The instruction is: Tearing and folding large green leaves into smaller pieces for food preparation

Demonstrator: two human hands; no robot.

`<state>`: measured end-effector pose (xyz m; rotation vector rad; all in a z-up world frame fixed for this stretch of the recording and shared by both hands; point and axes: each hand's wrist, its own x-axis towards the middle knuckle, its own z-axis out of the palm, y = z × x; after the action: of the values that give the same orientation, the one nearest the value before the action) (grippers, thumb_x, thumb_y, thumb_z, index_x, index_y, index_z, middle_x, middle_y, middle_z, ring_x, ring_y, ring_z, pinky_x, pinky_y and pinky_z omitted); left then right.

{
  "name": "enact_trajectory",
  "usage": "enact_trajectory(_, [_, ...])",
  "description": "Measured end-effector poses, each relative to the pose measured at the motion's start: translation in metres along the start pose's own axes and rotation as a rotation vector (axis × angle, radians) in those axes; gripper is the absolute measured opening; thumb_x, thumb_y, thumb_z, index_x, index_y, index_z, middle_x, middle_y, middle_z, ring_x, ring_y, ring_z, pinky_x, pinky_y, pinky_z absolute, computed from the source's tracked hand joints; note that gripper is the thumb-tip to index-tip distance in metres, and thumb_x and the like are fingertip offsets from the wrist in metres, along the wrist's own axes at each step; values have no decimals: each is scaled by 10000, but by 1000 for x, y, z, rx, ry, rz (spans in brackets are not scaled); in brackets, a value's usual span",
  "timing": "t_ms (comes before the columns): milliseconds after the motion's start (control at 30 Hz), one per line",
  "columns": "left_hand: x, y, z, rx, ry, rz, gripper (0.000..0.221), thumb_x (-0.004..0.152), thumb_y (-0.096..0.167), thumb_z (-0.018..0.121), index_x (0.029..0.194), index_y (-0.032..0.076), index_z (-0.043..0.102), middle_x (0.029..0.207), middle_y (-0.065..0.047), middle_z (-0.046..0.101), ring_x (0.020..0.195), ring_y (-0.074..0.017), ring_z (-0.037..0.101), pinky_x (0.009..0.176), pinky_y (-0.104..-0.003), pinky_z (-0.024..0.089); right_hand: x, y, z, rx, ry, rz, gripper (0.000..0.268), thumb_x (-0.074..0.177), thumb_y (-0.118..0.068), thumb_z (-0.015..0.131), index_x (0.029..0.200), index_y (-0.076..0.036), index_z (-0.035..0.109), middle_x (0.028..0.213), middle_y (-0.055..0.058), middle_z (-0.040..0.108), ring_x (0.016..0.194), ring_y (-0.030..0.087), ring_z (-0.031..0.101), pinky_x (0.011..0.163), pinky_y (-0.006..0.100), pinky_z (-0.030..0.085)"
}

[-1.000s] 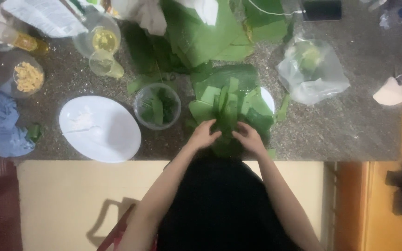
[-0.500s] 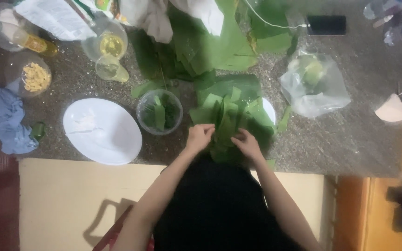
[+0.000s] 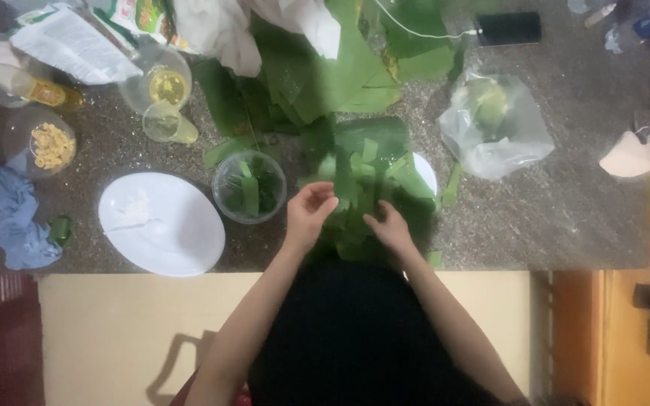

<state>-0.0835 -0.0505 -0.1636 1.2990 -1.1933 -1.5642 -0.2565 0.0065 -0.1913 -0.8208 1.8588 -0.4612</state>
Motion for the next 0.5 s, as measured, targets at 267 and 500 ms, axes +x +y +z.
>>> enact_trajectory(267, [-37, 39, 6, -90, -38, 220, 170, 756, 63, 738, 914, 66, 676, 763, -45, 656, 705, -118, 598, 649, -280, 538, -53, -48, -24, 351, 51, -666, 335, 957, -191, 431, 1127, 38, 607, 938, 190, 634, 890, 273, 600, 799, 431, 490])
enact_trajectory(500, [-54, 62, -1, 41, -16, 240, 158, 762, 103, 743, 907, 108, 680, 787, -10, 677, 705, -97, 628, 625, -252, 557, -75, -65, -22, 283, 60, -784, 141, 727, -82, 751, 842, -17, 698, 668, 98, 689, 619, 165, 643, 596, 291, 511])
